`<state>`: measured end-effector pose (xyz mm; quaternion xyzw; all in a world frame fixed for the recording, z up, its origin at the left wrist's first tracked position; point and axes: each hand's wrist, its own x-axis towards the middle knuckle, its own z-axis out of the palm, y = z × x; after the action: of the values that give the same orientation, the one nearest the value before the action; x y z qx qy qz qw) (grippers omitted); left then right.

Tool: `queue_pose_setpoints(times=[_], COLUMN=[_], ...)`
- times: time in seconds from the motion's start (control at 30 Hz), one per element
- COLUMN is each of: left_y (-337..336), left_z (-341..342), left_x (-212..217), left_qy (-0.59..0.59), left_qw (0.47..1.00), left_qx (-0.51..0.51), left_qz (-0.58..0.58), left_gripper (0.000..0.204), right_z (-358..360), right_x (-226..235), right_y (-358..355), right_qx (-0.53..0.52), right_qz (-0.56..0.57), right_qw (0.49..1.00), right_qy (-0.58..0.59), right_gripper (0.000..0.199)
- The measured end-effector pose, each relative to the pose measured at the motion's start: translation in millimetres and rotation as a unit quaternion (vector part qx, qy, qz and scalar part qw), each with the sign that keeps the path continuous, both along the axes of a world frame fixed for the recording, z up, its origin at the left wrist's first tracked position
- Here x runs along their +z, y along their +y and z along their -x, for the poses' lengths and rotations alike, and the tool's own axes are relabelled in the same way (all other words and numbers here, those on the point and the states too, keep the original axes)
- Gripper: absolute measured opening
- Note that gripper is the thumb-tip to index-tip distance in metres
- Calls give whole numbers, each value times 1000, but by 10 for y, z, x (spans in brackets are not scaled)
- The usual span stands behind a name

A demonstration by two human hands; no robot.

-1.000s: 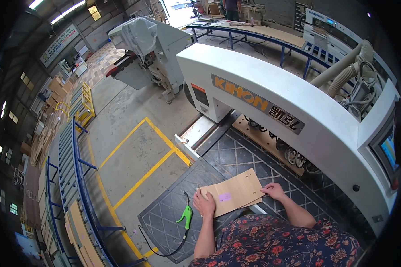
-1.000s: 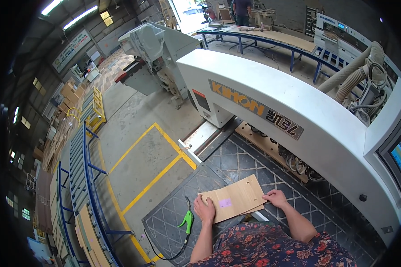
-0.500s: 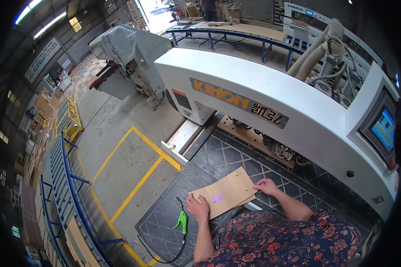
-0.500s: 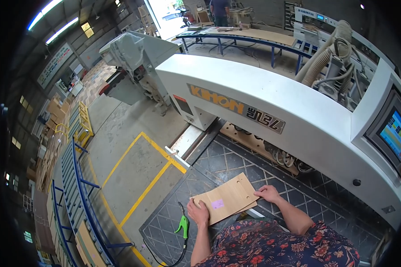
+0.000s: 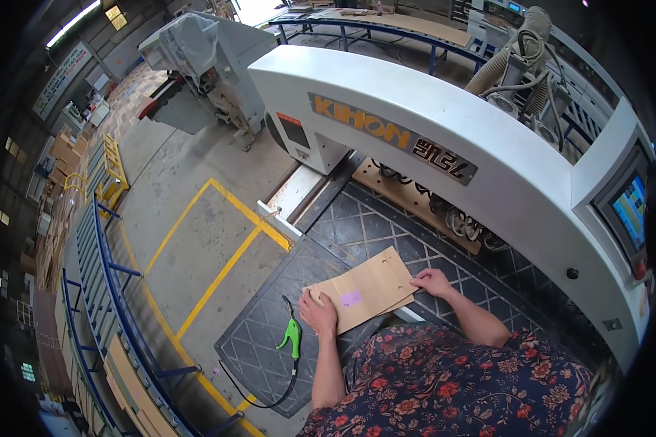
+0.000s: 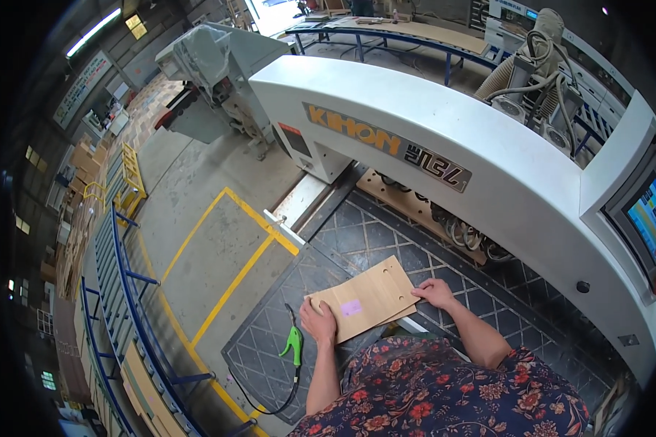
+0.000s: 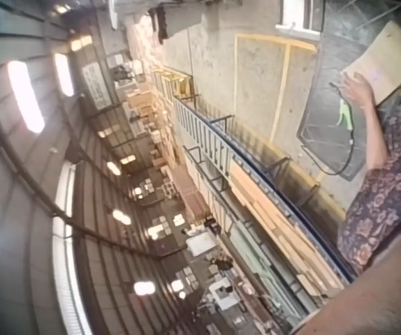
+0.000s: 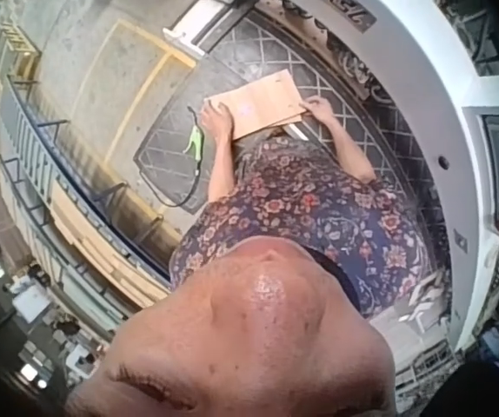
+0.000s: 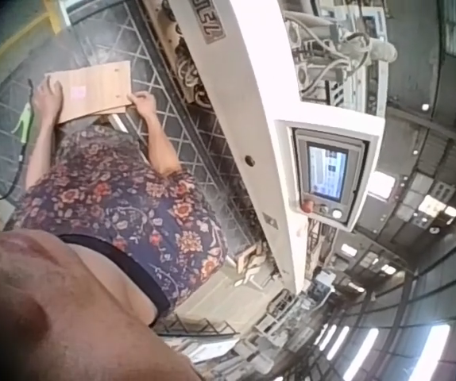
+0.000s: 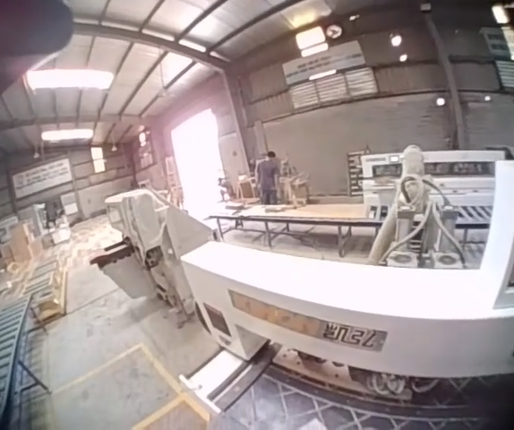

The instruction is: Operating a large woodworking machine by loading wood panels, using a touchscreen interface, and organizing materials on a conveyor system.

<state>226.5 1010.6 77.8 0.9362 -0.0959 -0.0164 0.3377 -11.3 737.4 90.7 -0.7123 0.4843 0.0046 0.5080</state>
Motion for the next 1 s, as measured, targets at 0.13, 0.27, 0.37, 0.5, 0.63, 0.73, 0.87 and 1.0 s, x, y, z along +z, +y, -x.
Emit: queue_pose_setpoints(times=[0.13, 0.27, 0.37, 0.5, 0.63, 0.73, 0.87, 1.0], left_y=[-6, -8, -6, -4, -1, -1, 0, -2], left_z=[-6, -11, -13, -12, -19, -21, -19, -19], left_x=[12, 31, 27, 11, 2, 1, 6, 12], left_qy=[-4, 3, -2, -6, -2, 0, -4, 7], left_qw=[1000, 1000, 1000, 1000, 1000, 1000, 1000, 1000], left_qx=[-2, 0, -1, -1, 1, -2, -3, -2], left_qz=[4, 4, 3, 2, 6, 1, 0, -2], left_gripper=[56, 56, 56, 56, 56, 56, 56, 56], right_z=[-11, -20, -18, -15, -29, -43, -46, -38], right_x=[5, -26, -53, -53, -33, -17, 5, 8], right_y=[-2, -16, -24, -13, 2, 2, -1, -11], right_qx=[4, 5, 7, 3, 7, 8, -9, -2], right_qz=[3, -9, -8, -19, -17, -21, -50, -50], right_qw=[1000, 1000, 1000, 1000, 999, 999, 998, 999], right_qy=[1, -8, -7, -24, -34, -30, -29, -10], right_gripper=[46, 45, 44, 37, 33, 33, 33, 39])
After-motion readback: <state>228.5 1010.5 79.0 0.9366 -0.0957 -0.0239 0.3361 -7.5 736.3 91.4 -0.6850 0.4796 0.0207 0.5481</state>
